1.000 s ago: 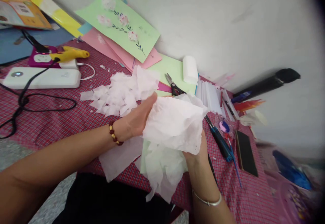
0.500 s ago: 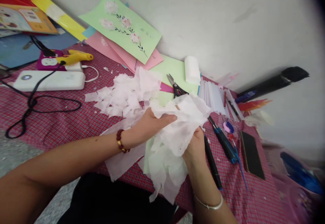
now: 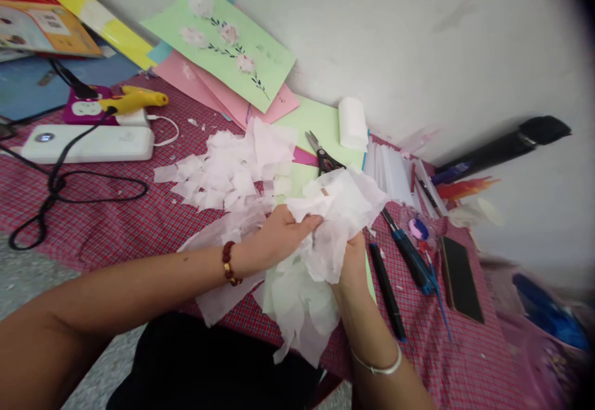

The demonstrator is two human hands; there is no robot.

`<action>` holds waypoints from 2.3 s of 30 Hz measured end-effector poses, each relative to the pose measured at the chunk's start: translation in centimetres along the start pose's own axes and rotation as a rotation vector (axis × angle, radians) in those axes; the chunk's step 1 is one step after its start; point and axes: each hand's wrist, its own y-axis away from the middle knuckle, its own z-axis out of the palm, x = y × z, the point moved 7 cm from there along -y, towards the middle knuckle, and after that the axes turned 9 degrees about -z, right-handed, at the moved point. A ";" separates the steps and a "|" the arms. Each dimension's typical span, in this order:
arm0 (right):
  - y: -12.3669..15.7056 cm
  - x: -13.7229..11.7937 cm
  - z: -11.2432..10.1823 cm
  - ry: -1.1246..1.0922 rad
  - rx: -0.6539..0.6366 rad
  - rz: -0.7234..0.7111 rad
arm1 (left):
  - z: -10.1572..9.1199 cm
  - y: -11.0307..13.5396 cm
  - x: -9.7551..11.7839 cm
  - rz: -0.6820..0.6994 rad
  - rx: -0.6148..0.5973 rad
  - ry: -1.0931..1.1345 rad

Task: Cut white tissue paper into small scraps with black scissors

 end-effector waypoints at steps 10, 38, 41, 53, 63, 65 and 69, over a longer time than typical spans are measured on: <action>-0.5 0.0 -0.2 -0.049 -0.003 0.014 | 0.0 0.0 0.9 0.032 0.044 -0.045; -0.8 0.0 -0.4 -0.086 -0.114 0.082 | -1.5 -1.4 0.6 -0.191 -0.340 0.168; -0.8 0.2 -1.3 -0.076 -0.054 0.064 | -2.4 -1.8 1.2 -0.087 -0.185 0.077; -0.5 -2.2 0.0 0.511 -0.296 -0.209 | -2.2 0.9 4.5 0.352 0.054 -0.442; -0.5 -3.7 -0.7 0.787 -0.250 -0.317 | -1.6 -0.1 4.0 0.272 0.013 -0.571; -0.7 -3.6 -1.1 0.715 -0.191 -0.252 | -2.0 -0.2 4.1 0.269 0.034 -0.570; -0.9 -3.0 -1.5 0.642 -0.138 -0.143 | -2.6 -0.4 4.1 0.263 0.084 -0.546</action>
